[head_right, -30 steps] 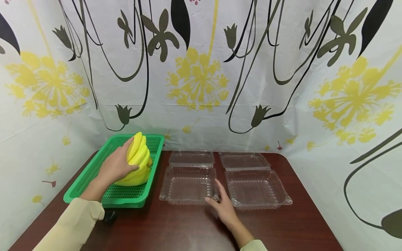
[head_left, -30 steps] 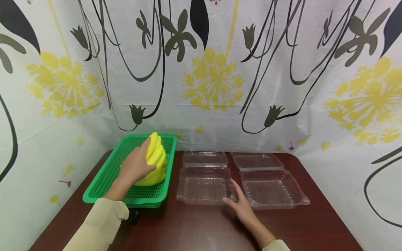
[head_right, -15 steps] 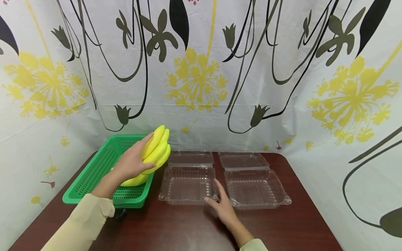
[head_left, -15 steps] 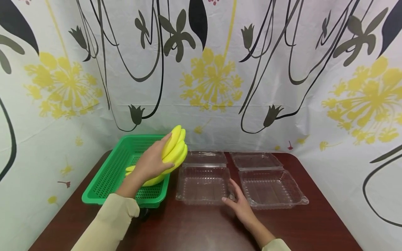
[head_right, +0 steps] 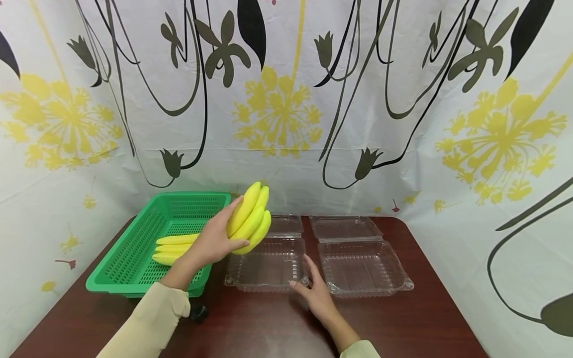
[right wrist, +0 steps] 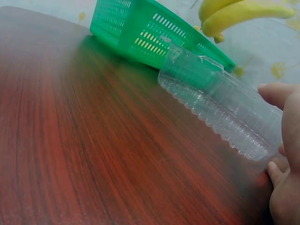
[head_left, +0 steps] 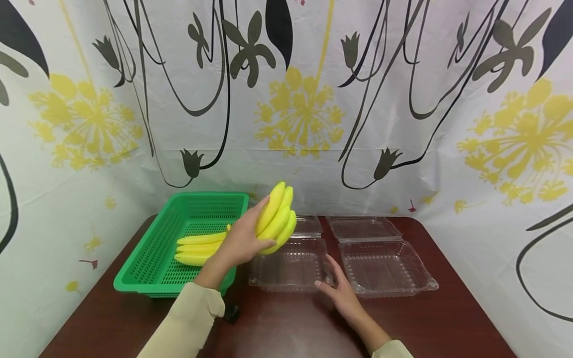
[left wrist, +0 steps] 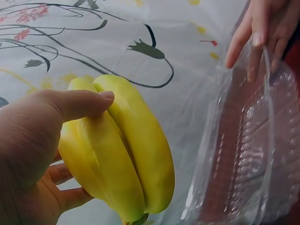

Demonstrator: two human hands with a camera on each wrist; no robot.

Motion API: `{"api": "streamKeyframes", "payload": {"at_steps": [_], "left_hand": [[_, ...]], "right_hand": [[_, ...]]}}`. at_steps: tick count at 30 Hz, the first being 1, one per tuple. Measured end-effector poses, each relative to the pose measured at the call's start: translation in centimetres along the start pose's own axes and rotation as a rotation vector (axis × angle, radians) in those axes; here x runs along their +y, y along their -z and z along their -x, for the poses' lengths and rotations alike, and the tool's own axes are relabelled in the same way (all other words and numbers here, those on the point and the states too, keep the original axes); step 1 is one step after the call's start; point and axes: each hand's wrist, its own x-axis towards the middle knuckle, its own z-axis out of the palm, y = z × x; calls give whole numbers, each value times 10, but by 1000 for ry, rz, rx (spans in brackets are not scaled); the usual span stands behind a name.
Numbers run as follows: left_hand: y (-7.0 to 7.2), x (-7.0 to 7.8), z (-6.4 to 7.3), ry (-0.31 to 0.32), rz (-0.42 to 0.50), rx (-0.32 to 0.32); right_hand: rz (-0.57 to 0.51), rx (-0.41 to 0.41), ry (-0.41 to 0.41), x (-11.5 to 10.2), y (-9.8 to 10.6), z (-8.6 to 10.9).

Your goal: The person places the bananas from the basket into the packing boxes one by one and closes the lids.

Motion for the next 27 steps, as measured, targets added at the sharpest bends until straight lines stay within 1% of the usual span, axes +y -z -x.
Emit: {"api": "streamKeyframes", "payload": {"at_steps": [3,5,9,12,15,21,24,27], "left_hand": [[-10,3,1,9,26,2],[-17,5,2,20,40,-8],[-32,6,6,65,59,-59],[-44,4,9,83,82,-92],[-56,0,11,70,100,-107],[-81,-14,16,38,62,-156],[-88,-18,19,18,49,-189],[-91,-21,19,-23,36,-222]], "right_hand": [[17,5,-3,-1,0,0],[25,7,-8,-1,0,-1],[36,5,-19,-1,0,-1],[34,2,-20,-1,0,-1],[33,6,-16,-1,0,-1],[42,19,-3,2,0,-2],[44,18,-6,1,0,-2],[50,17,-9,0,0,-1]]}}
